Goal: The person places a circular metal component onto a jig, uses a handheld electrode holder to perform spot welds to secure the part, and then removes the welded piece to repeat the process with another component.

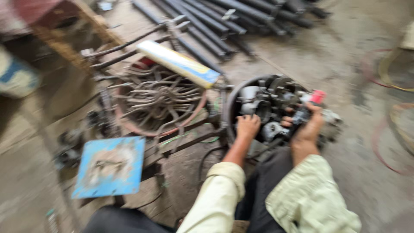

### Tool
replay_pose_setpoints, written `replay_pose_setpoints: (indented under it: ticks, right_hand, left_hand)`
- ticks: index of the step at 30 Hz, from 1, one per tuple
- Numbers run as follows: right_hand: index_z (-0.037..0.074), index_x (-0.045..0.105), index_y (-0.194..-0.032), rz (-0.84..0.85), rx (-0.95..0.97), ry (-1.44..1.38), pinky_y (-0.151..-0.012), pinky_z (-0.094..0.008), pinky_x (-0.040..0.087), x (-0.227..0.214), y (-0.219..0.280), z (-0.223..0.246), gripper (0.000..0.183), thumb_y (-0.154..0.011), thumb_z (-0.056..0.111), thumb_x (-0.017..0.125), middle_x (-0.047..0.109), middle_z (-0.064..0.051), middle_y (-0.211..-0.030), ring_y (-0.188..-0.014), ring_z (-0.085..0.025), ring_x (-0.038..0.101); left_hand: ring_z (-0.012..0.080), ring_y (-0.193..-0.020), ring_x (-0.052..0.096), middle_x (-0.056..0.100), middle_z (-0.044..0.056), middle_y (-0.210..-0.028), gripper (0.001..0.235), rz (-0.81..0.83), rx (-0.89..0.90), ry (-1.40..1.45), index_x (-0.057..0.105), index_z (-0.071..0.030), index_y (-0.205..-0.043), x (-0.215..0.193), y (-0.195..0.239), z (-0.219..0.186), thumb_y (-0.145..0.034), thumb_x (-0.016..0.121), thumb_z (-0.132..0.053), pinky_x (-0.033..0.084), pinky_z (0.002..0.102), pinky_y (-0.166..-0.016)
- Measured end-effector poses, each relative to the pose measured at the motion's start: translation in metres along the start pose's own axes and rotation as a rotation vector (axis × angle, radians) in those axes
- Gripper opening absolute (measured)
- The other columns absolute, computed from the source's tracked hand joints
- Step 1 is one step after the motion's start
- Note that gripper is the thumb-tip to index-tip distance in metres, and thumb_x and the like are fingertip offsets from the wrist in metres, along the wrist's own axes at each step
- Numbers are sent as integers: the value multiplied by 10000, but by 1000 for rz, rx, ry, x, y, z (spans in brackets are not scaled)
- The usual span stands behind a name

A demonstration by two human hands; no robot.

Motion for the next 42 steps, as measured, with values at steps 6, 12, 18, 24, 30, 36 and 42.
replay_pose_setpoints:
  ticks: [6, 12, 18, 24, 30, 36, 42]
  right_hand:
    - [78, 574, -1067, 226, 167, -281, -717, -298, 470, -26, -66, 11, 235, -995, 299, 607, 579, -94, -973, -746, -173, 539]
    - [49, 589, -1123, 428, 449, -578, -816, -288, 489, 4, -39, -9, 197, -1079, 241, 582, 572, -86, -1044, -817, -160, 546]
    - [44, 557, -1138, 454, 538, -566, -854, -259, 497, 7, -24, 5, 188, -1115, 231, 545, 572, -9, -886, -794, -142, 539]
    - [45, 572, -1121, 541, 499, -568, -882, -285, 512, 6, -32, -7, 194, -1131, 238, 562, 589, -51, -935, -812, -168, 562]
    - [57, 605, -1172, 487, 352, -502, -853, -265, 498, 15, -37, -17, 224, -1136, 276, 572, 599, -91, -1065, -861, -164, 591]
    - [19, 585, -1177, 627, 375, -726, -881, -269, 487, 38, -23, -19, 283, -1143, 290, 512, 661, -83, -1027, -883, -169, 609]
    - [49, 567, -1198, 591, 104, -589, -936, -253, 480, 27, -17, -7, 211, -1206, 225, 452, 615, -34, -1052, -976, -136, 605]
  left_hand:
    - [288, -975, 665, 743, -12, -900, 204, 102, 147, -154, 809, -214, -841, -20, 20, 26, -852, 614, -270, 507, 638, -851]
    - [337, -1027, 651, 709, 90, -1177, 963, -324, 73, -107, 701, -194, -1144, -49, 42, 23, -328, 238, -413, 502, 640, -776]
    - [356, -1160, 630, 626, 126, -1271, 287, 107, -292, 343, 645, -170, -1199, -37, 42, 9, -929, 714, -240, 514, 573, -922]
    - [377, -1215, 597, 435, 137, -1495, 461, 616, -339, 583, 740, -155, -1127, -22, 37, 13, -678, 838, -197, 505, 556, -985]
    - [381, -1147, 704, 745, 207, -1194, 401, 224, -556, 903, 780, -90, -1179, -30, 14, 19, -793, 742, -192, 561, 463, -1013]
    - [235, -995, 738, 768, 132, -1140, 302, -242, -1001, 1550, 728, -110, -1120, -87, -46, 29, -823, 771, -150, 608, 360, -886]
    - [217, -827, 676, 649, 162, -1138, 494, -326, -803, 1759, 479, -76, -1330, -217, -39, 45, -876, 639, 33, 612, 296, -636]
Point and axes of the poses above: each hand's wrist, its own y-axis away from the middle knuckle, its own x-axis out of the palm, z = x × y, the point moved 3 cm from there along -y, towards the middle knuckle
